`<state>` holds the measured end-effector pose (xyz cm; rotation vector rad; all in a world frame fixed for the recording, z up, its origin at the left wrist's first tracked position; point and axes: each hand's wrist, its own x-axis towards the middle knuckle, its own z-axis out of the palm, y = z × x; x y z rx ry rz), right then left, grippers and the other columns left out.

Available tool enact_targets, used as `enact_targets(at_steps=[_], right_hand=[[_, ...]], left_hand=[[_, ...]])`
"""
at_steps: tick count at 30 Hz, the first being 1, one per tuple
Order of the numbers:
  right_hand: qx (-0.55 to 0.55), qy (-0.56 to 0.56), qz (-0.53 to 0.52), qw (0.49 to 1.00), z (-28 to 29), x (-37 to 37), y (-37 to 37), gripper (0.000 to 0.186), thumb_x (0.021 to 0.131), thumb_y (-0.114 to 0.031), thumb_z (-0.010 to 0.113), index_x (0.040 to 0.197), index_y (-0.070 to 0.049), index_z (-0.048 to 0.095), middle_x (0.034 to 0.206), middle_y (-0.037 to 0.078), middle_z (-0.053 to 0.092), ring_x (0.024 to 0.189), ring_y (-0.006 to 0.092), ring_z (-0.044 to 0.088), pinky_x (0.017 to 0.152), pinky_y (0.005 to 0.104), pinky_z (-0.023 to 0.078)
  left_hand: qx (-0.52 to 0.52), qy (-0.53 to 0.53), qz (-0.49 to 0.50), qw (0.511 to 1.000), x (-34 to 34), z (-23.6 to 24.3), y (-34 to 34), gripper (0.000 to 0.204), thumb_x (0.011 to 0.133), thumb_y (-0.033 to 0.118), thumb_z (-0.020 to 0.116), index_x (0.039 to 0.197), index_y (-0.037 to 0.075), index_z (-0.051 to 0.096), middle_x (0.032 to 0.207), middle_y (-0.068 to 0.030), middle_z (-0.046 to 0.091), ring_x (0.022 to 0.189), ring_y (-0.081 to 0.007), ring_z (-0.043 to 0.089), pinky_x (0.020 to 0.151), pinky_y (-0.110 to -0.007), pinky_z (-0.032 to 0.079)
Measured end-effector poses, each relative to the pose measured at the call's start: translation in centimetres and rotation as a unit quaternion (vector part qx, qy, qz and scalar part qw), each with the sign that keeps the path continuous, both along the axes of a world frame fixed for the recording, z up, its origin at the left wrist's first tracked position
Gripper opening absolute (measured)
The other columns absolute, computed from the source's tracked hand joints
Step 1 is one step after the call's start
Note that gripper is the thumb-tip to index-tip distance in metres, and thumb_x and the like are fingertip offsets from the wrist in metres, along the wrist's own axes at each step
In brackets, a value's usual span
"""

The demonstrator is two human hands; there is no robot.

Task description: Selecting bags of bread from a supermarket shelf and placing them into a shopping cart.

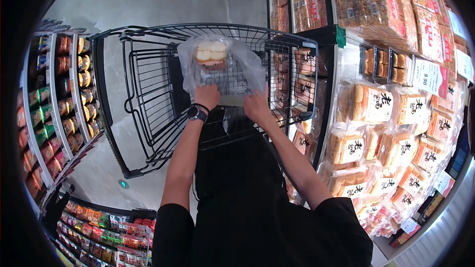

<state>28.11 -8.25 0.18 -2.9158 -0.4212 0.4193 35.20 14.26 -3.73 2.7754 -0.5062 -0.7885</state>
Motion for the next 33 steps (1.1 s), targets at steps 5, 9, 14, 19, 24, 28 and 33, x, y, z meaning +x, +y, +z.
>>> enact_targets(at_steps=[5, 9, 14, 19, 24, 28, 33], right_hand=[[0.08, -0.063, -0.009, 0.995, 4.4, -1.5, -0.5, 0.013, 0.088, -0.014, 0.063, 0.095, -0.006, 0.071, 0.087, 0.014, 0.071, 0.107, 0.0324, 0.064, 0.115, 0.0713, 0.024], [0.173, -0.078, -0.049, 0.981, 6.7, -4.2, -2.5, 0.011, 0.089, -0.014, 0.064, 0.096, -0.008, 0.069, 0.094, 0.01, 0.07, 0.105, 0.0277, 0.065, 0.115, 0.069, 0.026], [0.234, -0.037, -0.144, 0.961, 10.3, -9.4, -5.4, 0.017, 0.09, -0.016, 0.064, 0.105, -0.008, 0.067, 0.101, 0.01, 0.07, 0.107, 0.03, 0.065, 0.113, 0.0675, 0.028], [0.276, -0.007, -0.285, 0.918, 17.5, -14.3, -9.5, 0.018, 0.092, -0.017, 0.065, 0.107, -0.007, 0.066, 0.108, 0.012, 0.069, 0.112, 0.034, 0.063, 0.111, 0.0633, 0.032], [0.354, -0.115, -0.259, 0.891, 24.6, -19.2, -13.4, 0.023, 0.092, -0.014, 0.069, 0.112, -0.003, 0.068, 0.108, 0.016, 0.069, 0.102, 0.0373, 0.064, 0.094, 0.0458, 0.049], [0.368, -0.175, -0.324, 0.854, 29.1, -23.7, -17.2, 0.023, 0.094, -0.013, 0.066, 0.114, -0.002, 0.067, 0.111, 0.016, 0.069, 0.104, 0.0373, 0.065, 0.094, 0.0454, 0.05], [0.355, -0.224, -0.43, 0.799, 34.3, -29.7, -19.7, 0.024, 0.097, -0.01, 0.062, 0.119, -0.004, 0.068, 0.112, 0.015, 0.07, 0.106, 0.0331, 0.068, 0.092, 0.0415, 0.054]], left_hand=[[-0.068, -0.071, -0.008, 0.995, -1.7, 3.1, -0.1, 0.019, 0.089, 0.024, 0.064, 0.095, 0.007, 0.07, 0.091, -0.0132, 0.073, 0.086, -0.0328, 0.072, 0.08, -0.048, 0.053], [-0.197, -0.079, 0.006, 0.977, -4.2, 7.6, -3.2, 0.021, 0.089, 0.018, 0.063, 0.103, 0.005, 0.07, 0.099, -0.0165, 0.072, 0.094, -0.0347, 0.07, 0.081, -0.048, 0.054], [-0.358, -0.009, 0.027, 0.933, -8.4, 14.1, -10.2, 0.025, 0.093, 0.018, 0.061, 0.11, 0.002, 0.069, 0.102, -0.0197, 0.071, 0.097, -0.0375, 0.069, 0.086, -0.046, 0.054], [-0.454, 0.094, -0.052, 0.884, -11.0, 17.7, -16.7, 0.024, 0.098, 0.014, 0.058, 0.117, 0.001, 0.068, 0.108, -0.0192, 0.071, 0.1, -0.0357, 0.069, 0.086, -0.041, 0.054], [-0.465, 0.196, -0.1, 0.857, -12.9, 20.7, -21.2, 0.023, 0.103, 0.012, 0.057, 0.12, 0.0, 0.066, 0.108, -0.0146, 0.073, 0.1, -0.022, 0.07, 0.086, -0.033, 0.054], [-0.462, 0.27, -0.179, 0.825, -15.0, 20.8, -25.3, 0.022, 0.103, 0.01, 0.056, 0.12, -0.001, 0.066, 0.106, -0.012, 0.072, 0.098, -0.0167, 0.069, 0.086, -0.03, 0.053], [-0.394, 0.365, -0.243, 0.808, -19.6, 22.0, -28.5, 0.025, 0.105, 0.011, 0.056, 0.126, -0.001, 0.063, 0.11, -0.0095, 0.072, 0.105, -0.0135, 0.067, 0.09, -0.028, 0.051]])
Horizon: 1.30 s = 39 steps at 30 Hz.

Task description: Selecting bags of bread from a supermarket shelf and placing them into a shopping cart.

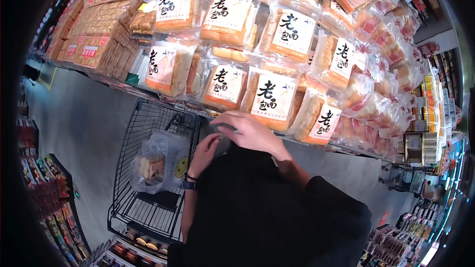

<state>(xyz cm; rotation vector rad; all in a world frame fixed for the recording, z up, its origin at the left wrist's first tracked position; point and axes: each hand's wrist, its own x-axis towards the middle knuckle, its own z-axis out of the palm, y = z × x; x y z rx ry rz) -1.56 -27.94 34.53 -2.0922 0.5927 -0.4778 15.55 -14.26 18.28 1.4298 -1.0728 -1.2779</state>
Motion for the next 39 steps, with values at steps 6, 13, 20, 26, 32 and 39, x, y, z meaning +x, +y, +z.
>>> enact_targets(at_steps=[6, 13, 20, 26, 32, 39], right_hand=[[-0.008, -0.056, -0.138, 0.989, 2.3, -5.2, -3.9, 0.02, 0.098, -0.006, 0.059, 0.115, -0.003, 0.07, 0.108, 0.013, 0.072, 0.098, 0.0269, 0.07, 0.086, 0.0363, 0.056], [-0.294, 0.038, -0.365, 0.883, -0.2, -8.7, -10.3, 0.025, 0.094, -0.009, 0.063, 0.117, 0.0, 0.068, 0.117, 0.019, 0.068, 0.112, 0.0361, 0.062, 0.103, 0.0472, 0.045], [-0.286, 0.105, -0.379, 0.874, -0.4, -9.7, -12.1, 0.03, 0.094, -0.012, 0.066, 0.124, -0.005, 0.065, 0.12, 0.019, 0.065, 0.115, 0.0375, 0.06, 0.1, 0.0481, 0.045], [-0.306, 0.14, -0.382, 0.861, -0.4, -9.7, -13.0, 0.033, 0.091, -0.013, 0.069, 0.123, -0.004, 0.065, 0.111, 0.017, 0.062, 0.104, 0.0359, 0.058, 0.096, 0.0475, 0.043], [-0.271, 0.144, -0.375, 0.875, -1.3, -10.0, -13.7, 0.018, 0.086, -0.01, 0.073, 0.102, -0.002, 0.073, 0.098, 0.014, 0.062, 0.098, 0.0329, 0.056, 0.091, 0.0449, 0.042], [-0.282, 0.145, -0.394, 0.863, -1.9, -9.7, -14.1, 0.014, 0.083, -0.01, 0.076, 0.096, -0.004, 0.077, 0.097, 0.012, 0.067, 0.099, 0.0313, 0.06, 0.088, 0.0437, 0.043]], left_hand=[[0.011, 0.053, -0.046, 0.997, -3.5, 1.7, -2.4, 0.029, 0.107, 0.013, 0.054, 0.132, -0.001, 0.06, 0.117, -0.0086, 0.071, 0.111, -0.0143, 0.066, 0.095, -0.027, 0.05], [0.045, 0.169, -0.062, 0.983, -7.1, 1.6, -3.3, 0.039, 0.109, 0.017, 0.05, 0.144, 0.0, 0.047, 0.124, -0.0109, 0.067, 0.114, -0.017, 0.064, 0.102, -0.03, 0.048], [0.061, 0.229, -0.072, 0.969, -9.3, 2.3, -4.4, 0.041, 0.112, 0.022, 0.041, 0.147, 0.0, 0.037, 0.137, -0.0171, 0.06, 0.123, -0.0242, 0.063, 0.109, -0.038, 0.046], [0.111, 0.366, -0.021, 0.924, -9.5, 3.6, -5.6, 0.041, 0.11, 0.029, 0.044, 0.14, 0.001, 0.043, 0.141, -0.0157, 0.056, 0.13, -0.027, 0.059, 0.111, -0.04, 0.043], [0.062, 0.422, -0.006, 0.904, -9.7, 4.2, -5.6, 0.04, 0.109, 0.029, 0.044, 0.139, 0.003, 0.046, 0.14, -0.0152, 0.056, 0.134, -0.0294, 0.055, 0.113, -0.041, 0.041], [0.05, 0.452, 0.007, 0.891, -8.5, 3.1, -5.2, 0.046, 0.107, 0.031, 0.046, 0.144, 0.002, 0.046, 0.142, -0.016, 0.055, 0.133, -0.0314, 0.056, 0.114, -0.044, 0.04]])
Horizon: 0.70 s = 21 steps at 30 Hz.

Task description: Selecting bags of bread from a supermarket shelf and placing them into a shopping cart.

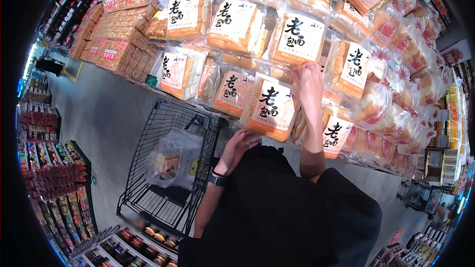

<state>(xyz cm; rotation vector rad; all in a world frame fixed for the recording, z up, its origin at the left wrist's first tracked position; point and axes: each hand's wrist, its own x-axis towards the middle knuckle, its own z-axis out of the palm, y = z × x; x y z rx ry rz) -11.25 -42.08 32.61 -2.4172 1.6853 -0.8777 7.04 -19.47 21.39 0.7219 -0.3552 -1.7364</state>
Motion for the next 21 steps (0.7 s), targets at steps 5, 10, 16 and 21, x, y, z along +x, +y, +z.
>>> enact_targets(at_steps=[5, 10, 16, 21], right_hand=[[-0.004, -0.006, -0.015, 1.0, 0.4, 0.4, 0.0, 0.013, 0.083, -0.01, 0.076, 0.095, -0.005, 0.077, 0.097, 0.012, 0.071, 0.1, 0.0309, 0.064, 0.088, 0.0437, 0.043], [-0.022, 0.018, 0.004, 1.0, 0.4, 0.4, -0.1, 0.009, 0.085, -0.008, 0.072, 0.093, -0.004, 0.075, 0.089, 0.014, 0.073, 0.095, 0.0323, 0.066, 0.086, 0.044, 0.043], [0.027, -0.022, 0.045, 0.998, 0.4, 0.4, 0.4, 0.004, 0.089, -0.004, 0.065, 0.091, -0.001, 0.064, 0.076, 0.02, 0.069, 0.07, 0.0413, 0.067, 0.068, 0.0495, 0.048], [0.042, -0.022, 0.07, 0.996, 2.5, 1.2, 1.1, 0.007, 0.088, 0.001, 0.058, 0.095, -0.002, 0.058, 0.072, 0.023, 0.067, 0.072, 0.042, 0.068, 0.068, 0.051, 0.049]], left_hand=[[0.024, 0.005, -0.017, 1.0, 0.3, 0.2, -0.1, 0.047, 0.108, 0.031, 0.045, 0.147, 0.004, 0.045, 0.144, -0.0141, 0.054, 0.133, -0.0303, 0.055, 0.114, -0.043, 0.039], [0.033, 0.03, -0.022, 0.999, 0.3, 0.3, -0.1, 0.046, 0.109, 0.032, 0.044, 0.148, 0.006, 0.044, 0.143, -0.0094, 0.055, 0.132, -0.0286, 0.056, 0.113, -0.042, 0.04], [0.039, 0.057, -0.002, 0.998, 0.2, 0.5, -0.1, 0.042, 0.109, 0.032, 0.047, 0.143, 0.008, 0.048, 0.137, -0.0064, 0.059, 0.125, -0.0242, 0.059, 0.111, -0.041, 0.043], [0.024, 0.08, 0.019, 0.996, 0.4, -0.3, 0.3, 0.042, 0.108, 0.032, 0.048, 0.141, 0.006, 0.05, 0.135, -0.0074, 0.06, 0.118, -0.0208, 0.062, 0.109, -0.041, 0.045]])
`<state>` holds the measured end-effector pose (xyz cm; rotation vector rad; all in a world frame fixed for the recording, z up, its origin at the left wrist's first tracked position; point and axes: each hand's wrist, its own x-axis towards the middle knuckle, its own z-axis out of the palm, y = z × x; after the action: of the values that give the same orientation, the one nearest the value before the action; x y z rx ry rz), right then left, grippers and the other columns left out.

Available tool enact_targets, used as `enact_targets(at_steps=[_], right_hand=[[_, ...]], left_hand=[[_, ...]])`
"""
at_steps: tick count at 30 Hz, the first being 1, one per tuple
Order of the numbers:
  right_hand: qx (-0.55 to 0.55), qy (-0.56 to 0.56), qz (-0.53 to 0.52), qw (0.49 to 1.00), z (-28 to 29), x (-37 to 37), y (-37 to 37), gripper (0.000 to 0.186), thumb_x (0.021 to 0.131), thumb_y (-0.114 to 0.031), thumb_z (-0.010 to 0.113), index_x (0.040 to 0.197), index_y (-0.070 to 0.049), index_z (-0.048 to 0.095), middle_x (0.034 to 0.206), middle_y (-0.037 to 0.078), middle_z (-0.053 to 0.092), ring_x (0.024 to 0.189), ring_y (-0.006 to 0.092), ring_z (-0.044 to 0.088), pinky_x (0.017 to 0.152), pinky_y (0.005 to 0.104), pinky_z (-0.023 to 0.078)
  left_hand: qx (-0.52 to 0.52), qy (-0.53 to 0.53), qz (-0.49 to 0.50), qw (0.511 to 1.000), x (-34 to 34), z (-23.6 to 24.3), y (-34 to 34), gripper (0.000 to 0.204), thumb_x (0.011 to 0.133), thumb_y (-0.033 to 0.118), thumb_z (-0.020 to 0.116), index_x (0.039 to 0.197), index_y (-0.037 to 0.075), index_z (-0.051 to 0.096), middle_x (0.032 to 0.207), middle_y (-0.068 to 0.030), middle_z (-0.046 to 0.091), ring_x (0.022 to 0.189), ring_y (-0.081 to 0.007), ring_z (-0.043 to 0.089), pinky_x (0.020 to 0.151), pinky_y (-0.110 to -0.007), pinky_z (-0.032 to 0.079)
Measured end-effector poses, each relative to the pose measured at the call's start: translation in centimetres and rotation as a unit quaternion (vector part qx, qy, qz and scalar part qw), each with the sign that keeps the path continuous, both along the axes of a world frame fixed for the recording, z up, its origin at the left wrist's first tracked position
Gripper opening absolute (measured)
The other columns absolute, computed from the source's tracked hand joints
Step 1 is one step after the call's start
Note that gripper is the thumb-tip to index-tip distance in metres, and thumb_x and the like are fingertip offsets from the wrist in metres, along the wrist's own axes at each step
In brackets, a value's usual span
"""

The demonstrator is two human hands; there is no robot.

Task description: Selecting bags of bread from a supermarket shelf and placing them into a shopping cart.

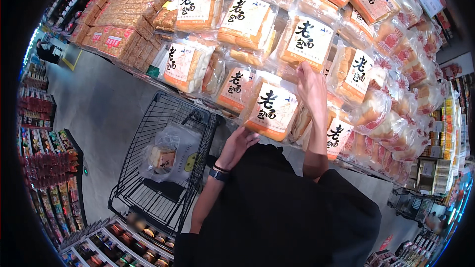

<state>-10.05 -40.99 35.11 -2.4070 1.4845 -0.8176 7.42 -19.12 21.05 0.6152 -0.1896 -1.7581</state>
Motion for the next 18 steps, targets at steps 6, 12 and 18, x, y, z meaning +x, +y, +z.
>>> enact_targets(at_steps=[6, 12, 18], right_hand=[[0.027, -0.038, 0.042, 0.998, 1.1, 0.7, 0.4, 0.006, 0.092, 0.0, 0.057, 0.098, -0.002, 0.057, 0.081, 0.021, 0.07, 0.076, 0.0411, 0.069, 0.068, 0.0488, 0.049], [0.115, -0.111, 0.07, 0.985, 3.1, 2.0, 1.0, 0.009, 0.098, -0.01, 0.058, 0.097, -0.001, 0.058, 0.077, 0.018, 0.068, 0.075, 0.0387, 0.069, 0.07, 0.0468, 0.05], [0.148, -0.079, 0.076, 0.983, 3.1, 3.5, 1.8, 0.031, 0.101, -0.03, 0.063, 0.104, 0.0, 0.064, 0.078, 0.016, 0.065, 0.072, 0.0273, 0.062, 0.068, 0.0402, 0.048]], left_hand=[[0.007, -0.011, 0.048, 0.999, 0.4, 1.0, 0.6, 0.044, 0.108, 0.035, 0.046, 0.139, 0.005, 0.052, 0.132, -0.0082, 0.063, 0.118, -0.0208, 0.062, 0.11, -0.041, 0.044], [0.025, -0.033, 0.063, 0.997, 1.9, 0.6, 1.5, 0.053, 0.107, 0.042, 0.043, 0.143, 0.005, 0.05, 0.139, -0.0096, 0.06, 0.122, -0.0209, 0.061, 0.109, -0.039, 0.044], [0.022, -0.043, 0.086, 0.995, 2.6, 1.6, 2.2, 0.054, 0.107, 0.044, 0.042, 0.145, 0.005, 0.049, 0.139, -0.009, 0.061, 0.123, -0.02, 0.06, 0.106, -0.035, 0.045]])
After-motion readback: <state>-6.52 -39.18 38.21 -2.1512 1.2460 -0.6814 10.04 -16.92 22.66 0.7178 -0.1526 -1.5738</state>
